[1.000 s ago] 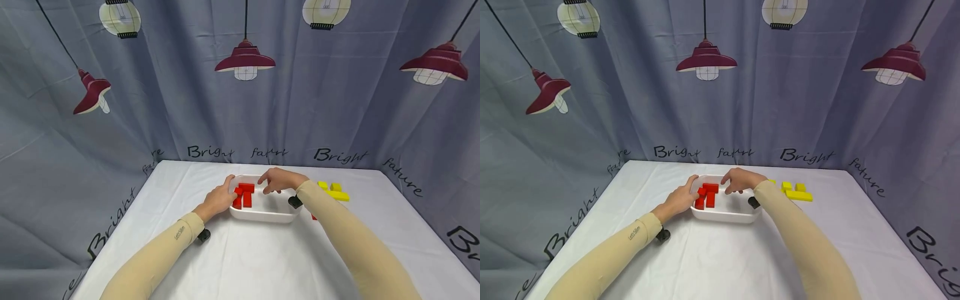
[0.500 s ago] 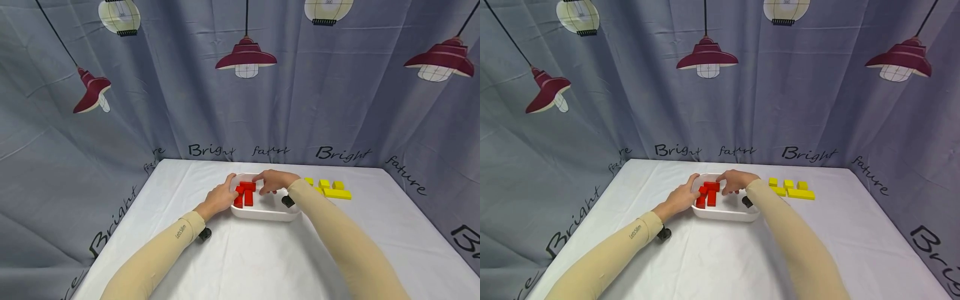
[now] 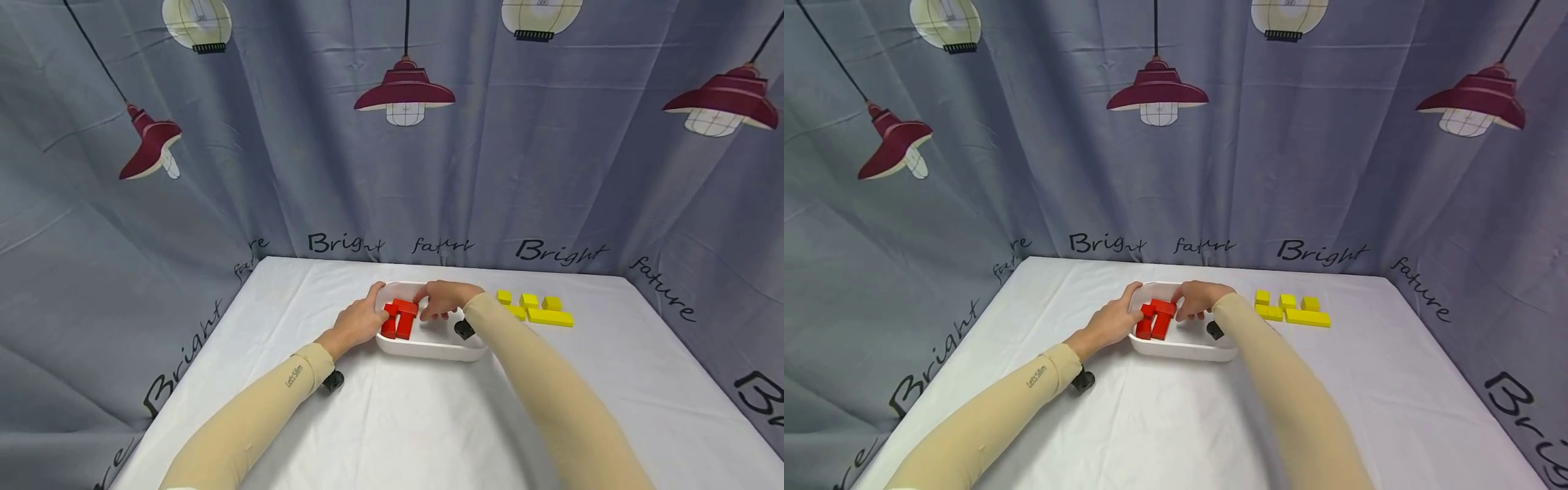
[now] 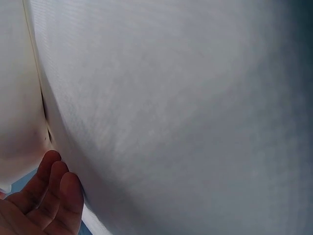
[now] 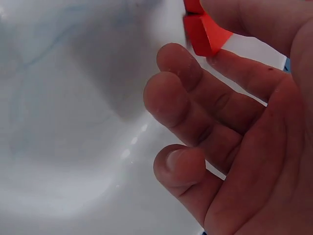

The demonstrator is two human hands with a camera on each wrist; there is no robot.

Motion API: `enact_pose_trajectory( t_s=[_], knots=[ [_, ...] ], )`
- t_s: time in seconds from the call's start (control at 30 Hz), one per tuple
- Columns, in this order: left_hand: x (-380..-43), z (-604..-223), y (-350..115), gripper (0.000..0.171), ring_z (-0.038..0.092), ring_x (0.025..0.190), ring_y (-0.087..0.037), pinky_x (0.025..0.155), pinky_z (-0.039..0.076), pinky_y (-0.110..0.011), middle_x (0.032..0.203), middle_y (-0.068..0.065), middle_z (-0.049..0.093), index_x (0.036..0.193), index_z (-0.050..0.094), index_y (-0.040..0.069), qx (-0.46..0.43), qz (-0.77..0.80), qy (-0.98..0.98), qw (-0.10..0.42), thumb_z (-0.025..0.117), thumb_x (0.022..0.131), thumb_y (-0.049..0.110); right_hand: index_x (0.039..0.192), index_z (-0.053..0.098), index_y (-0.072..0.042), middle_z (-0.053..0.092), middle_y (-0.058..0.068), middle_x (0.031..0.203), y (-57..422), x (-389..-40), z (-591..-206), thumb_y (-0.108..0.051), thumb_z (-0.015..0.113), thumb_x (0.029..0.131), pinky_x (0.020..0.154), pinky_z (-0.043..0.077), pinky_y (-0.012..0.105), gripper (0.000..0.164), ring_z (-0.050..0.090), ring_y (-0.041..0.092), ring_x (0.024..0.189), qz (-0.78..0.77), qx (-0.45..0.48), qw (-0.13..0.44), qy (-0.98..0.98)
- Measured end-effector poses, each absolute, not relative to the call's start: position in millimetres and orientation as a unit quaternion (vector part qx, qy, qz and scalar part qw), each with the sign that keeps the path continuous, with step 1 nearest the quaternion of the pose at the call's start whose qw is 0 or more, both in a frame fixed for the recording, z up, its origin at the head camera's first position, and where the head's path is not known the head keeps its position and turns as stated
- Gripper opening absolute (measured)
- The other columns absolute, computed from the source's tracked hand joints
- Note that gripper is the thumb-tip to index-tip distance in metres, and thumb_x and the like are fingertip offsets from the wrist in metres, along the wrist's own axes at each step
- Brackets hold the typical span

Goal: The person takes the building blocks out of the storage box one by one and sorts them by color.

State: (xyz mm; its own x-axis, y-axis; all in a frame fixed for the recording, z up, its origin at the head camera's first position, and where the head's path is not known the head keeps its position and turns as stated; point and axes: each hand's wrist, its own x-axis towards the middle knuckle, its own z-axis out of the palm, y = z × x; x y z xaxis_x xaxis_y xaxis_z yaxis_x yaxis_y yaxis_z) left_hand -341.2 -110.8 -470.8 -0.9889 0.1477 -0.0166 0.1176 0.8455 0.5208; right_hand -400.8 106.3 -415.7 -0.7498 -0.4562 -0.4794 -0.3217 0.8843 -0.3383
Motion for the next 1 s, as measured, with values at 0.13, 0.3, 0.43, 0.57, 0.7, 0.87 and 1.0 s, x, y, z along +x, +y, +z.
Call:
enact_pose_trajectory(
  t_s=[0.13, 0.3, 0.43, 0.57, 0.7, 0.87, 1.0],
  knots=[
    [-341, -471, -111, 0.066, 0.059, 0.085, -0.024, 0.071, 0.048, -0.040, 0.115, -0.011, 0.066, 0.156, 0.024, 0.031, 0.069, 0.267, 0.961, 0.025, 0.050, 0.095, 0.034, 0.134, 0.062, -0.019, 0.064, 0.004, 0.081, 107, -402, -421, -0.028, 0.072, 0.091, 0.056, 0.039, 0.026, 0.045, 0.056, 0.017, 0.064, -0.123, -0.209, 0.281, 0.928],
    [-340, -469, -110, 0.067, 0.060, 0.086, -0.024, 0.073, 0.049, -0.041, 0.118, -0.012, 0.066, 0.156, 0.024, 0.030, 0.070, 0.273, 0.959, 0.024, 0.050, 0.095, 0.034, 0.127, 0.065, -0.019, 0.063, 0.004, 0.079, 107, -406, -426, -0.029, 0.072, 0.091, 0.058, 0.041, 0.027, 0.039, 0.056, 0.017, 0.065, -0.137, -0.207, 0.275, 0.929],
    [-339, -470, -110, 0.067, 0.059, 0.084, -0.025, 0.072, 0.048, -0.040, 0.117, -0.012, 0.066, 0.156, 0.024, 0.030, 0.068, 0.278, 0.958, 0.028, 0.050, 0.094, 0.033, 0.117, 0.067, -0.019, 0.062, 0.004, 0.076, 105, -408, -429, -0.029, 0.072, 0.091, 0.062, 0.043, 0.029, 0.028, 0.056, 0.017, 0.065, -0.140, -0.212, 0.265, 0.930],
    [-340, -471, -110, 0.068, 0.059, 0.081, -0.024, 0.069, 0.047, -0.039, 0.115, -0.012, 0.066, 0.156, 0.024, 0.031, 0.067, 0.277, 0.958, 0.029, 0.050, 0.094, 0.034, 0.108, 0.068, -0.018, 0.059, 0.001, 0.072, 102, -408, -432, -0.027, 0.073, 0.090, 0.061, 0.042, 0.028, 0.020, 0.055, 0.018, 0.064, -0.133, -0.227, 0.253, 0.931],
    [-340, -471, -111, 0.068, 0.059, 0.081, -0.024, 0.070, 0.047, -0.039, 0.115, -0.012, 0.066, 0.156, 0.024, 0.031, 0.065, 0.276, 0.959, 0.030, 0.050, 0.094, 0.035, 0.102, 0.067, -0.016, 0.058, 0.000, 0.073, 99, -408, -433, -0.026, 0.074, 0.090, 0.062, 0.043, 0.027, 0.017, 0.055, 0.017, 0.066, -0.127, -0.232, 0.248, 0.932],
    [-339, -470, -110, 0.068, 0.060, 0.084, -0.024, 0.072, 0.048, -0.040, 0.118, -0.013, 0.067, 0.156, 0.024, 0.031, 0.065, 0.272, 0.960, 0.027, 0.051, 0.094, 0.036, 0.101, 0.067, -0.016, 0.059, 0.000, 0.074, 96, -409, -436, -0.026, 0.073, 0.091, 0.063, 0.044, 0.025, 0.016, 0.054, 0.015, 0.065, -0.122, -0.230, 0.248, 0.933],
    [-339, -470, -110, 0.068, 0.060, 0.084, -0.024, 0.073, 0.048, -0.041, 0.120, -0.013, 0.066, 0.156, 0.024, 0.031, 0.065, 0.275, 0.959, 0.027, 0.051, 0.094, 0.036, 0.099, 0.067, -0.013, 0.059, 0.000, 0.072, 96, -410, -438, -0.022, 0.072, 0.091, 0.063, 0.045, 0.026, 0.013, 0.054, 0.014, 0.062, -0.117, -0.233, 0.240, 0.935]
  ],
)
